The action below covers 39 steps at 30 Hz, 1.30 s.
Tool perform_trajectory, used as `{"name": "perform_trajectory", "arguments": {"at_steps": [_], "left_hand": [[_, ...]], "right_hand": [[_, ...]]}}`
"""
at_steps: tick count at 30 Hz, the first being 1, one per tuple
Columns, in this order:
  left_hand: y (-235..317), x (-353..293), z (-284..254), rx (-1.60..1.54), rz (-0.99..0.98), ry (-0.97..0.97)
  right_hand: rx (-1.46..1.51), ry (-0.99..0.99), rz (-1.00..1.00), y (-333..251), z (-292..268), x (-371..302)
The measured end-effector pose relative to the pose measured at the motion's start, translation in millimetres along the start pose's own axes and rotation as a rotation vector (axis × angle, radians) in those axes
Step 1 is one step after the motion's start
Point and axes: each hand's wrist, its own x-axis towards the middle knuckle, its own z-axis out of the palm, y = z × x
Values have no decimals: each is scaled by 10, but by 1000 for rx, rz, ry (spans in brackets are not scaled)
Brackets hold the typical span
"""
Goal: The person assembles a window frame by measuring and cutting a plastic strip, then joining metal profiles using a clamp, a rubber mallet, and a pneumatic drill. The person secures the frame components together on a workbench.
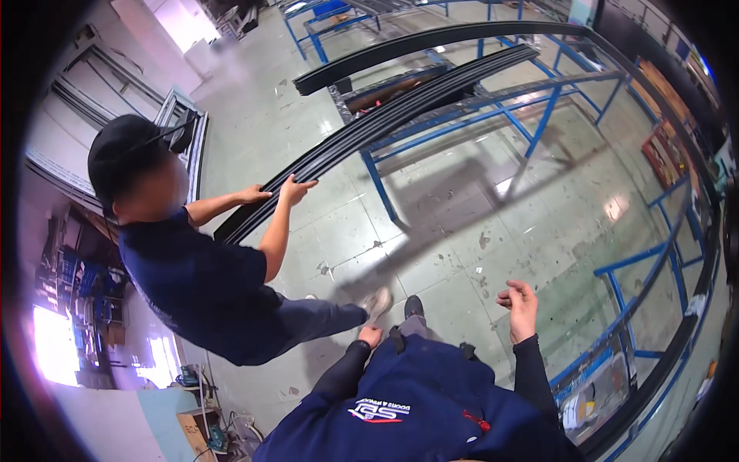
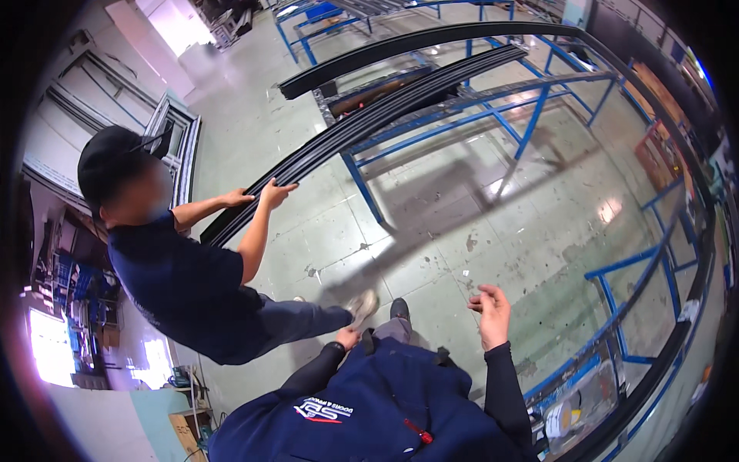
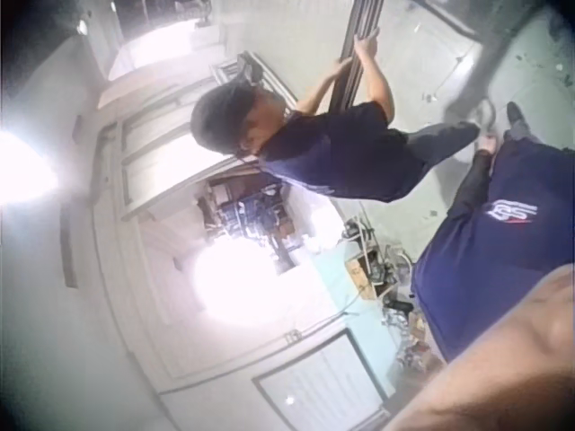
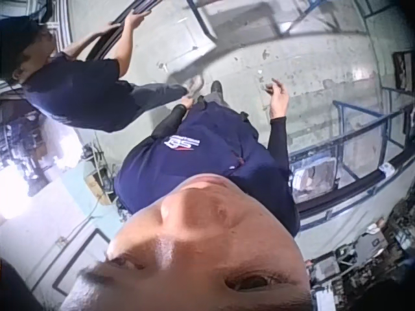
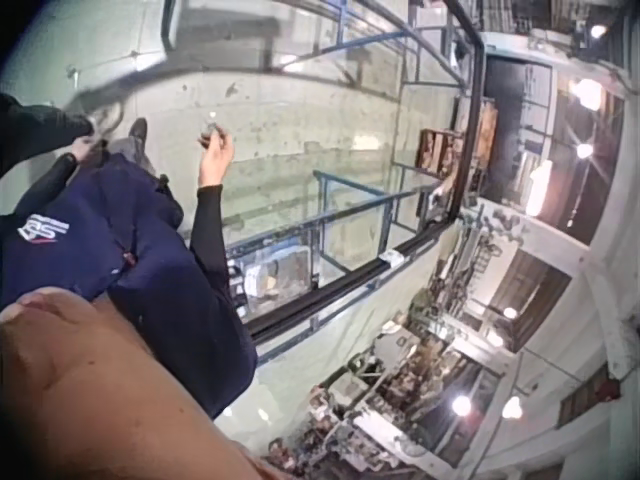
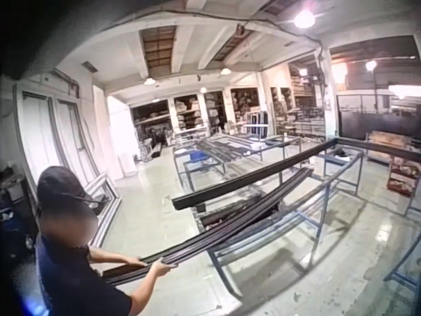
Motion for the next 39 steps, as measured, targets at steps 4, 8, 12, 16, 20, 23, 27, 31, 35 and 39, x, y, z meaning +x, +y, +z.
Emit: {"name": "perform_trajectory", "arguments": {"at_steps": [4,8,12,16,20,23,27,31,35,39], "left_hand": [[689,867,-369,-62,151,51],[2216,1582,-757,-596,-50,-8],[3845,1801,-1035,-1270,85,75],[4834,2201,-1164,-1774,232,383],[5017,2707,-1139,-1890,85,588],[5111,2803,-1245,-1772,-99,754],[5059,2553,-1188,-1727,-162,804],[5618,3018,-1741,-1570,-430,1074],[5457,2696,-1789,-1583,-340,1182],[4911,2840,-2305,-1524,-94,1442]], "right_hand": [[27,-54,23,-485,622,846],[14,-98,73,-625,802,2024],[-43,-165,17,-872,1098,3723],[-27,-214,-24,-1014,1421,6320],[-725,-154,-234,-988,1264,9147],[-845,-236,-121,-1166,1015,10516],[-181,370,-51,-704,944,11320],[-106,9,427,-686,60,12179],[42,88,355,-984,278,11558],[-115,311,260,-1508,95,10786]]}}
